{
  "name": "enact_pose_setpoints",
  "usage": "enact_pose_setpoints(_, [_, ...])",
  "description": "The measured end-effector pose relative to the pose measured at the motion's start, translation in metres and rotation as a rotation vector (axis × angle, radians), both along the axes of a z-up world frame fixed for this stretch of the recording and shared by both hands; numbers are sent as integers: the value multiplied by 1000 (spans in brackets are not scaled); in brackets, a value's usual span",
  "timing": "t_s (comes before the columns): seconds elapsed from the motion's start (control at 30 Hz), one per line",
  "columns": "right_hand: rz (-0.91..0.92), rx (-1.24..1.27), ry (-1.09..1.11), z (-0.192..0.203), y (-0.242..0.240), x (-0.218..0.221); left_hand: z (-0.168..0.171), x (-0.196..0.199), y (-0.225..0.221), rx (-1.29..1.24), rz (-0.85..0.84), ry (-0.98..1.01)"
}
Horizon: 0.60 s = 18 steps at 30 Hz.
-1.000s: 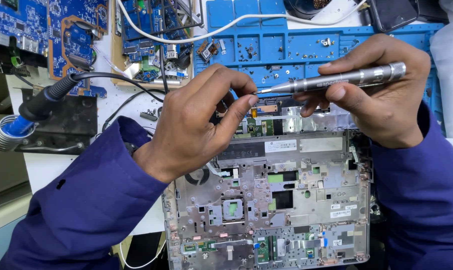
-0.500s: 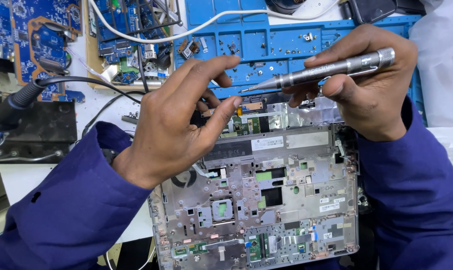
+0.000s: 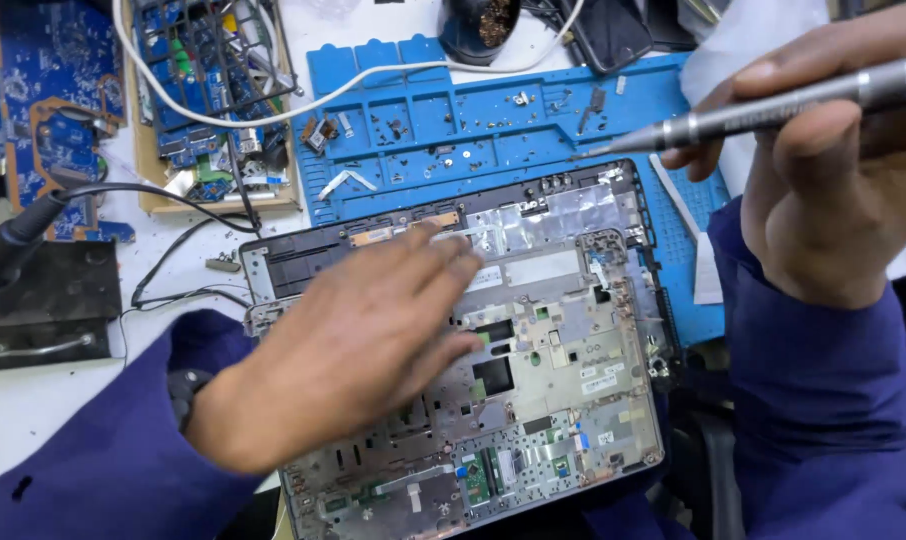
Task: Removing screws from a laptop motherboard and chassis using a precision screwdriver for disassembly.
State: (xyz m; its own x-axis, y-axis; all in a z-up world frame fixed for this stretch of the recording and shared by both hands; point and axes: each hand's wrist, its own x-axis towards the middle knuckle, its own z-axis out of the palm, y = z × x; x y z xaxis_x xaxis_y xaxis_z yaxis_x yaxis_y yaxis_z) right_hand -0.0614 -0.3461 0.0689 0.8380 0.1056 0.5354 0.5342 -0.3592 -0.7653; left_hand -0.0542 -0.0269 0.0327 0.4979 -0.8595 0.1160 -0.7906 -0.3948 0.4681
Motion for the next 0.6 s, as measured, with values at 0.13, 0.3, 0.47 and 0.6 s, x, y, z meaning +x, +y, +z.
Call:
enact_pose_setpoints(0.13, [-50,-98,-97,2,-1,-35,-24,-32,-27,40,-185,-188])
enact_pose_setpoints(0.3, [-136,-147,-10,-16,-4,-64,-57,-41,-36,103,-205,-241])
enact_pose_setpoints(0.47, [-277,-259,-51,-36,1,-61,-53,-34,-38,100,-177,-247])
enact_pose_setpoints(0.6, [-327,-473,-195,-55,-1,-51,-51,-30,-37,135,-187,-292])
